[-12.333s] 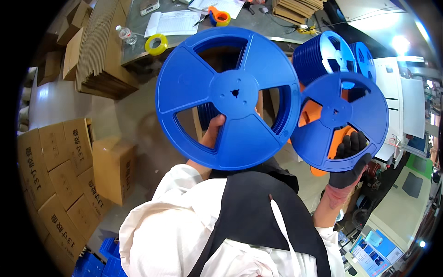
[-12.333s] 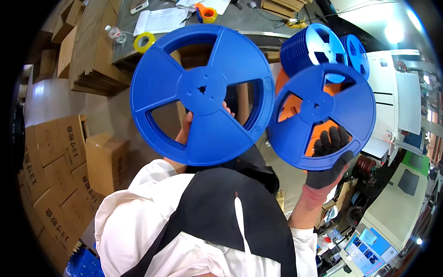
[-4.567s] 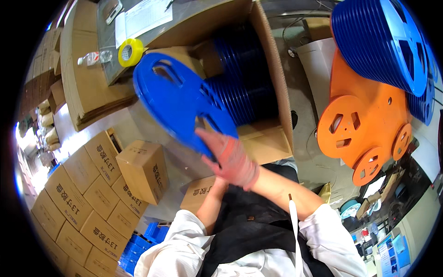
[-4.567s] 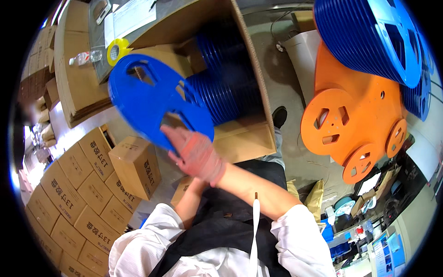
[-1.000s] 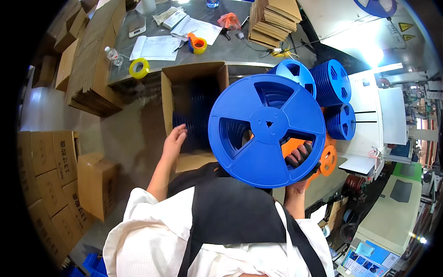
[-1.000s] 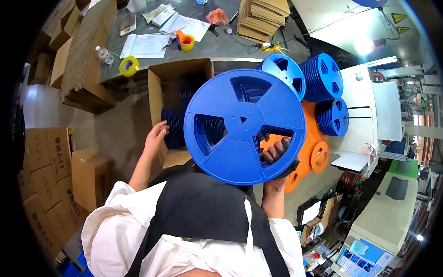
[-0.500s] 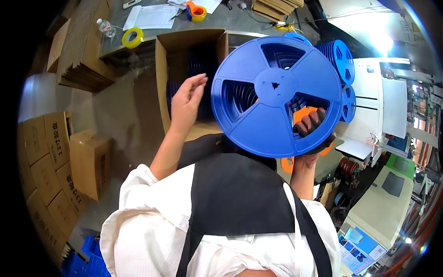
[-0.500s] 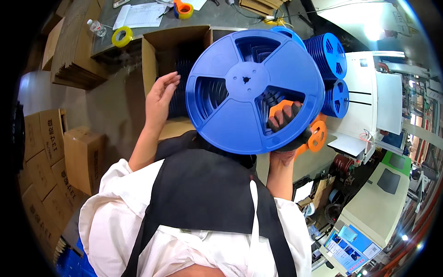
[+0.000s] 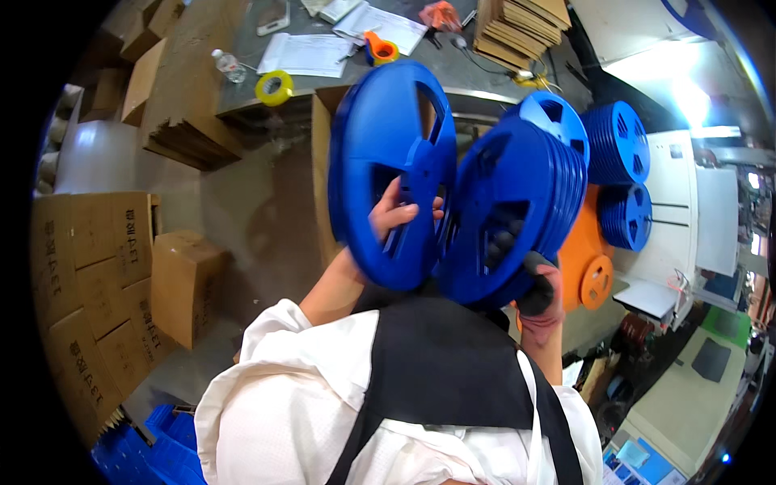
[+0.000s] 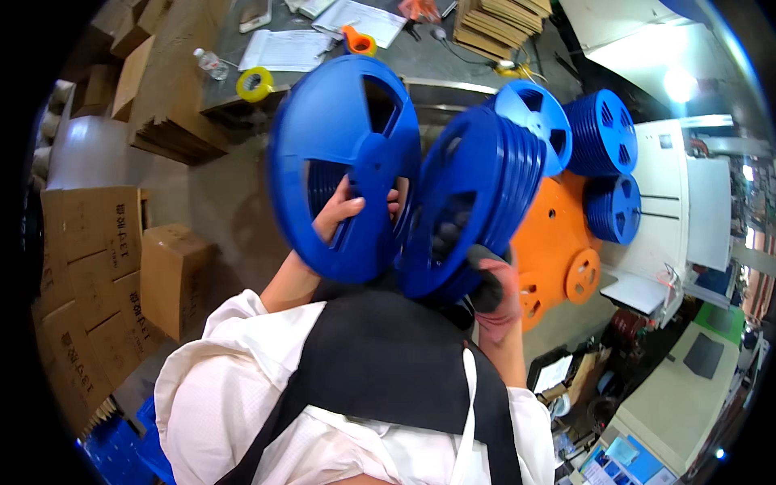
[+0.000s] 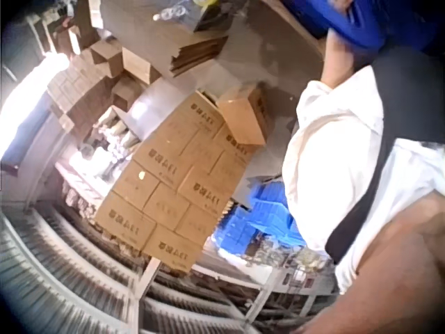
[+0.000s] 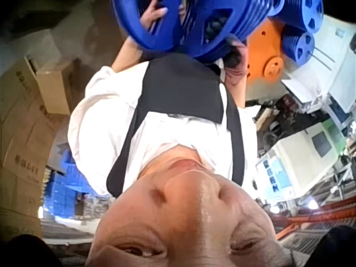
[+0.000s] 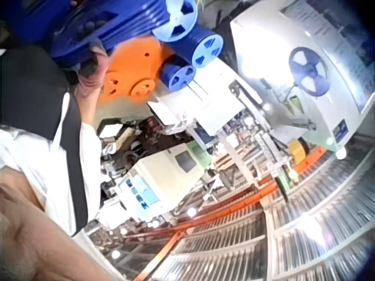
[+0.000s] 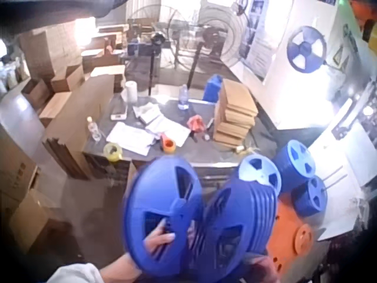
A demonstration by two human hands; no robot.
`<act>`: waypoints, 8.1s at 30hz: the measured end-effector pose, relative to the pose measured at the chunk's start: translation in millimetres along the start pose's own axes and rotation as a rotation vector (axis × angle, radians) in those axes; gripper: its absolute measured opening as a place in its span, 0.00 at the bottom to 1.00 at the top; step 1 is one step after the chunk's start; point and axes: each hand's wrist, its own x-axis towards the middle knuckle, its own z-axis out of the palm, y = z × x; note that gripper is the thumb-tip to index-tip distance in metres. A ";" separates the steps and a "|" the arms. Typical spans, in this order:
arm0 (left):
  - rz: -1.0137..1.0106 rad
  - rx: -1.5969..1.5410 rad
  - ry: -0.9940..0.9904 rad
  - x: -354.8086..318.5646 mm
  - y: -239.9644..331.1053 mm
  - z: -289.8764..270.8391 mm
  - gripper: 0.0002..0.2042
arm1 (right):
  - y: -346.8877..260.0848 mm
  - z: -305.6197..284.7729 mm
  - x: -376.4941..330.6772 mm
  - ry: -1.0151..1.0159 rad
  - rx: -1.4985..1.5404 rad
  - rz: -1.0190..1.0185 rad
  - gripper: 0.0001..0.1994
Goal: The person packs blue plastic spools into a cardboard box. They pick up spools from a stack, separate them, and place them vertically into the box, repeating the process until the box is filled.
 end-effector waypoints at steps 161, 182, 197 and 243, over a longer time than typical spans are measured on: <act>-0.443 0.432 0.600 193.2 -33.5 -399.9 0.25 | 164.1 -103.2 -130.8 0.349 -1.398 0.136 0.11; -0.293 0.174 0.867 -36.3 -75.4 -326.2 0.24 | 91.6 -96.4 -75.4 0.455 -0.725 -0.353 0.22; -0.002 0.349 0.440 16.2 -56.5 -139.9 0.23 | -3.5 -60.0 -71.8 -0.136 0.725 -0.524 0.19; -0.027 -0.725 -0.524 -32.5 -11.1 -9.7 0.40 | -5.5 -74.2 -96.4 -0.175 0.263 -0.531 0.27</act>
